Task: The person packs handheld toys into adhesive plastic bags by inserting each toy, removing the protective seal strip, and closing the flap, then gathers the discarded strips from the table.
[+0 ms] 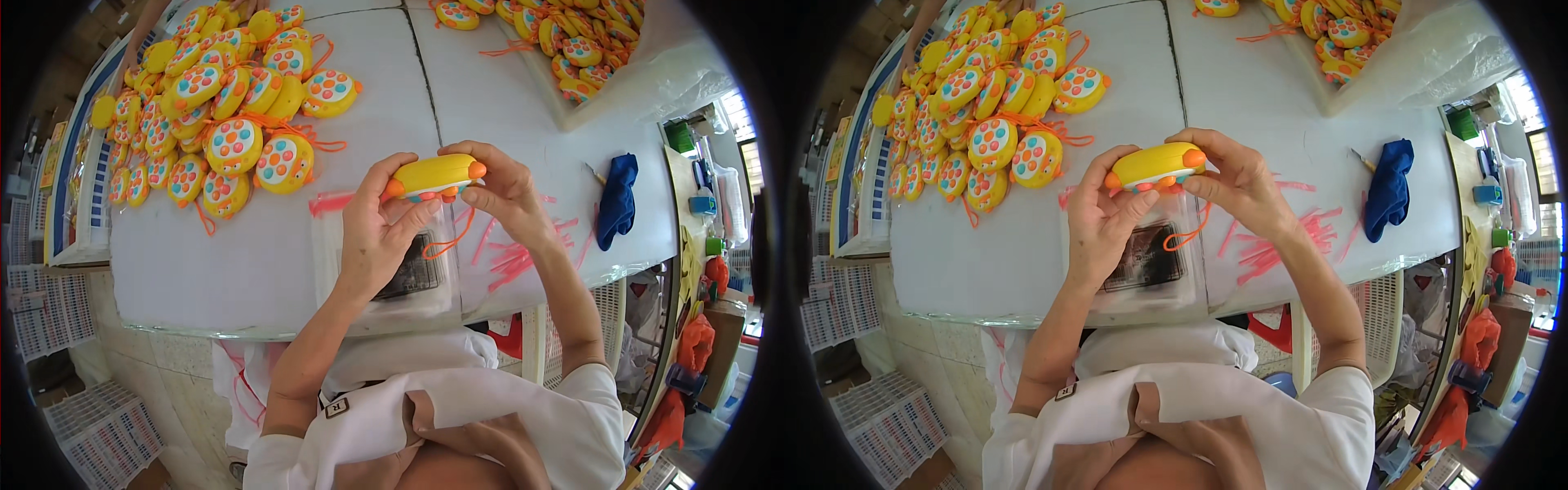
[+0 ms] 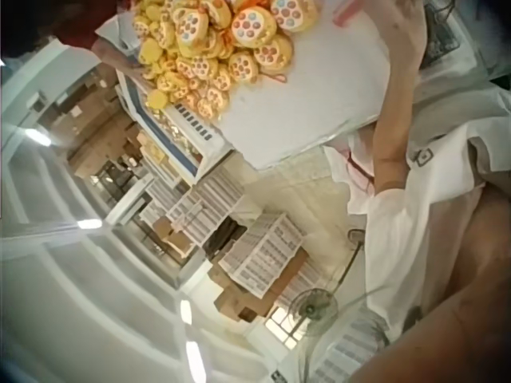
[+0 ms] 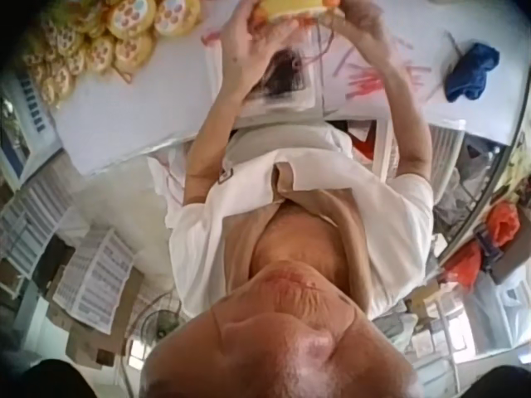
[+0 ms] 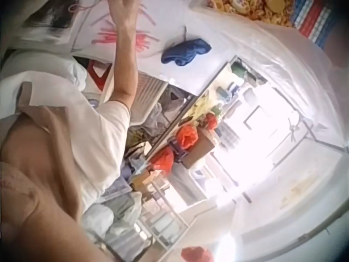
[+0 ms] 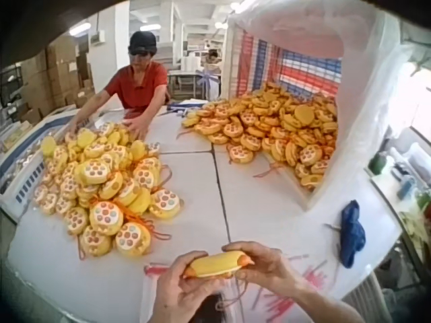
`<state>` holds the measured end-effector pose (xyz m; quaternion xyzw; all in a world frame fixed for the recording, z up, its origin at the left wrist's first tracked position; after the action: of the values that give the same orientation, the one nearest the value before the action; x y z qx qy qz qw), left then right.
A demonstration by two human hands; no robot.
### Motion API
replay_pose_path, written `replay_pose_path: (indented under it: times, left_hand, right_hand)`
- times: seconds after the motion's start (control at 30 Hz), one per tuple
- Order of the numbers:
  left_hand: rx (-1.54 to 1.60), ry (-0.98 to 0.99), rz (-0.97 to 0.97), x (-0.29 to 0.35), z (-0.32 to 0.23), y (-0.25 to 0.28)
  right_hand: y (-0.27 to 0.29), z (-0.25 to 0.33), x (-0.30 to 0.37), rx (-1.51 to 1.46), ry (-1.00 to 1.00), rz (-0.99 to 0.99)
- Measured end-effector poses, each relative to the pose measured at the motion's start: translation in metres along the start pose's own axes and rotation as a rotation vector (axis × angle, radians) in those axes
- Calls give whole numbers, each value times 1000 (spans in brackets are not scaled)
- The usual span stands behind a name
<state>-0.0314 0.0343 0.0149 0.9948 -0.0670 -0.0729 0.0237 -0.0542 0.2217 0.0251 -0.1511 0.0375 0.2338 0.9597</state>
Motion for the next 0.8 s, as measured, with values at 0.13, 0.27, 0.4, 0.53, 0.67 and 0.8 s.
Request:
replay_pose_path:
  times: [0.13,0.27,0.4,0.53,0.67,0.8]
  left_hand:
    - [-361,-86,-41,11,-2,-2]
    - [-438,-211,-49,15,-6,-3]
    - [363,353,128,6,-2,1]
    - [501,469,73,16,-2,-11]
    - [407,443,226,10,7,8]
    - [372,364,107,9,5,2]
  right_hand:
    - [-14,-7,12,-3,58,-109]
    - [-16,-5,21,109,91,-98]
    - [-28,4,23,-8,96,-224]
    - [-23,-1,24,108,-19,-314]
    - [-22,6,23,293,-151,-235]
    - [-29,2,20,213,-102,-295]
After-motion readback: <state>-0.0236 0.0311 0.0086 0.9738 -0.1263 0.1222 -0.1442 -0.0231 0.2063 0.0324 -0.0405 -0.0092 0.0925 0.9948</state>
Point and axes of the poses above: each hand's wrist, its own x-axis away from the middle knuckle, its own y-axis out of the back of the hand, z = x × y, the point moved 1 cm from there along -x, towards the middle knuckle, and after that the axes turned 14 degrees about -x, right-handed, at the moved point
